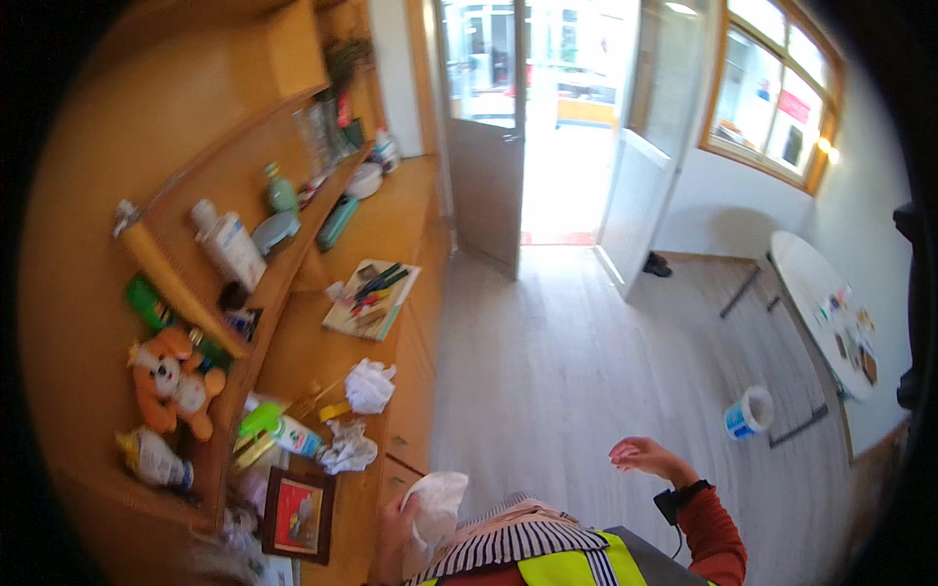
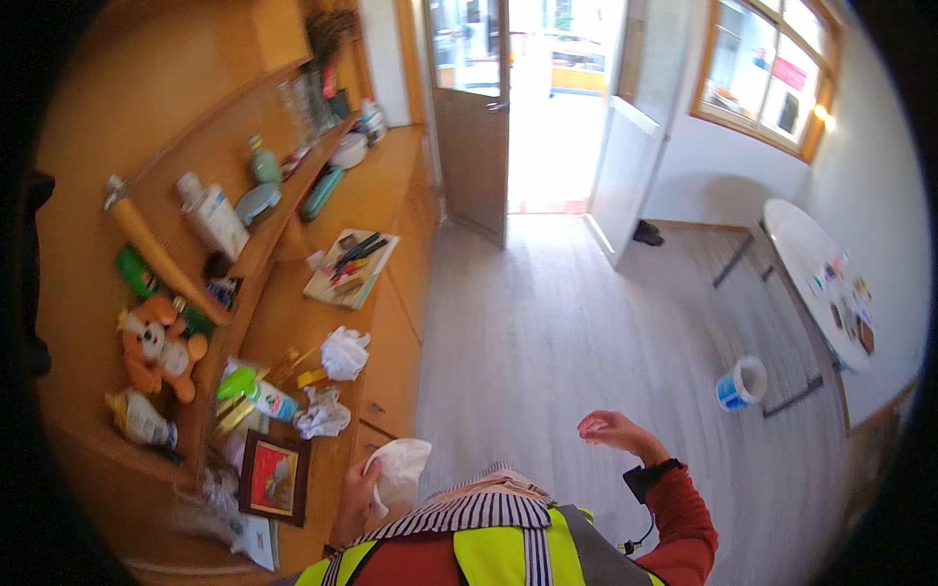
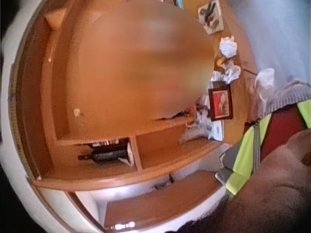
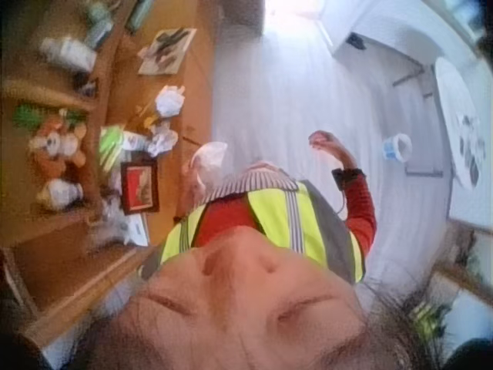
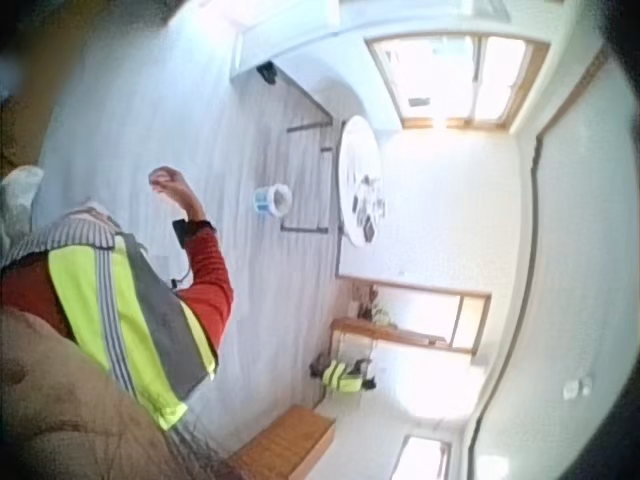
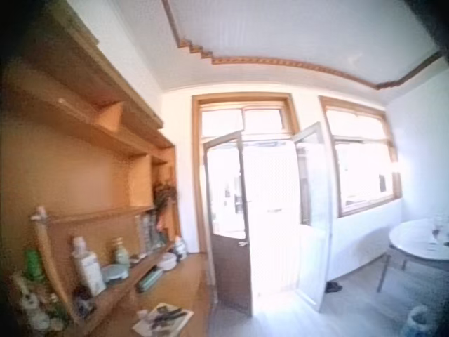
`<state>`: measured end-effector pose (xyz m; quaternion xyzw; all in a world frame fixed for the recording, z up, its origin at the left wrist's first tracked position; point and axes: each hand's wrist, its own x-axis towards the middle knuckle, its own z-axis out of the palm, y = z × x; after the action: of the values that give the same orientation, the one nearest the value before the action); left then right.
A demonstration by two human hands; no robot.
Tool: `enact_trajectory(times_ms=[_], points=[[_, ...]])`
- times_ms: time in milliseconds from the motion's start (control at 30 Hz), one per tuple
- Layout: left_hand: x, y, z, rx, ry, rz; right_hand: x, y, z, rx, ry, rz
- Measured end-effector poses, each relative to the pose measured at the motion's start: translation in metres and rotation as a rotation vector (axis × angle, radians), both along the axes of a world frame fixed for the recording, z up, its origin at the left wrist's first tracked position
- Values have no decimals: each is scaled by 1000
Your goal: The person cleans a wooden shelf using a white cloth, wiping multiple sections and edges. They handle a small white plastic object, a paper tray with colored items, and a crumpled tissue, placing them on the shelf while continuing to wipe.
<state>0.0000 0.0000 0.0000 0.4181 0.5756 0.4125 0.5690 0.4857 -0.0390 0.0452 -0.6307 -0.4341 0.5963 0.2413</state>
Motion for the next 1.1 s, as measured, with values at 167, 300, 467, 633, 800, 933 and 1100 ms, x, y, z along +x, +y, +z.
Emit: enact_trajectory(times_ms=[167, 300, 467, 633, 800, 933, 1100], points=[[34, 20, 7, 149, 261, -151, -60, 65, 36, 295, 87, 266], [89, 38, 23, 297, 325, -192, -123, 101, 36, 462, 134, 530], [120, 44, 38, 139, 151, -188, -177, 125, 14, 662, 102, 626], [119, 47, 35, 69, -47, -135, -186, 142, -1, 630, 150, 670], [113, 51, 33, 93, -42, 33, -189, 172, 1, 287, 97, 686], [104, 64, 23, 139, 14, 182, -204, 199, -4, 306, 137, 732], [80, 91, 13, 102, -55, 132, -227, 233, 0, 225, 273, 792]])
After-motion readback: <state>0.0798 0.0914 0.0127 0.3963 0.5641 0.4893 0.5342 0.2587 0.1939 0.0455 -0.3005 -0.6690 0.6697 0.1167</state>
